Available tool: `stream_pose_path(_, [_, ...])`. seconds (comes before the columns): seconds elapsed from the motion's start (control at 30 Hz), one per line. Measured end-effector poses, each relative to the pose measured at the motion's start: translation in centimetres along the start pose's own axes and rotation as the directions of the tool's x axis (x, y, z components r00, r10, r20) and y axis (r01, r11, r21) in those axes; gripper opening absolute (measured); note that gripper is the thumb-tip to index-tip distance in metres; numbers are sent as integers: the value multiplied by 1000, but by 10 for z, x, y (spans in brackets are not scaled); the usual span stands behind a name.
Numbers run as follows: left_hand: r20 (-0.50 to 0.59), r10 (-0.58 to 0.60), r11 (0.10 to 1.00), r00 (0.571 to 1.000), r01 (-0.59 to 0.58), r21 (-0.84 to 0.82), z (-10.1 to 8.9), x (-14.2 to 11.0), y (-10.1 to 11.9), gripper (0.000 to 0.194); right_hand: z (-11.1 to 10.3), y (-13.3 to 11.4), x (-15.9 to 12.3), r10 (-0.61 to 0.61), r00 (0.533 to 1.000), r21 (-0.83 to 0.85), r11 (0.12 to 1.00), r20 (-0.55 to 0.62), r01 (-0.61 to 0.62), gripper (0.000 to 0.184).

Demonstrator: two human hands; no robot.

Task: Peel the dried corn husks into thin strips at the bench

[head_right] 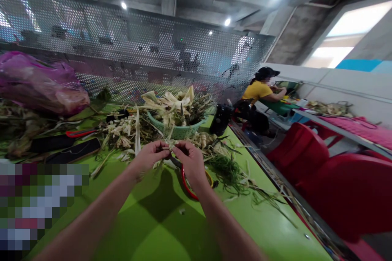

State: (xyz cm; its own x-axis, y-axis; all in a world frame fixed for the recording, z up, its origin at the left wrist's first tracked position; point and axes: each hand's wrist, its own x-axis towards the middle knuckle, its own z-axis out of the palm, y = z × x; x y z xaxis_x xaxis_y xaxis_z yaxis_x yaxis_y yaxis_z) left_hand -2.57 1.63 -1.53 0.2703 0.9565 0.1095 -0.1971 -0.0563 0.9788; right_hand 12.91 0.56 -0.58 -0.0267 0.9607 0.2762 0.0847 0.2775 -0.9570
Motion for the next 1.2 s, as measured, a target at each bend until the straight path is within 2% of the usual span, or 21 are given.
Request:
stream_pose_path(0.23, [-41, 86, 971, 995, -74, 228, 0, -1, 0, 16, 2, -2, 1, 29, 999, -2, 1000, -21, -29, 24])
stream_pose_path(0.4, [14, 6, 989, 1000, -8, 150, -2, -4, 6, 26, -2, -1, 5, 42, 997, 70, 997, -63, -38, 23])
stream_pose_path(0.53, [16, -43, 992, 999, 41, 121, -2, -5, 7, 27, -7, -2, 8, 56, 996, 109, 993, -69, -49, 23])
stream_pose_path(0.7, [-48, -35, 998, 998, 38, 50, 0, -2, 1, 27, -9, -3, 6, 72, 997, 184, 980, -9, -69, 29])
stream_pose_path(0.87, [-47, -27, 999, 999, 28, 42, 1, -2, 1, 27, -6, -2, 3, 99, 990, 130, 985, 103, -113, 25])
stream_pose_path(1.0, [-45, 27, 975, 999, -16, 223, 4, -4, -1, 19, -3, 4, 2, 119, 991, 75, 989, 64, -124, 28])
stream_pose_path(1.13, [-129, 219, 835, 967, -118, 538, 9, -6, -3, 9, 0, 12, 3, 93, 996, 33, 995, 15, -93, 33])
stream_pose_path(1.2, [-131, 256, 805, 958, -137, 577, 10, -7, -2, 6, 0, 14, 5, 90, 996, 36, 995, 6, -90, 33])
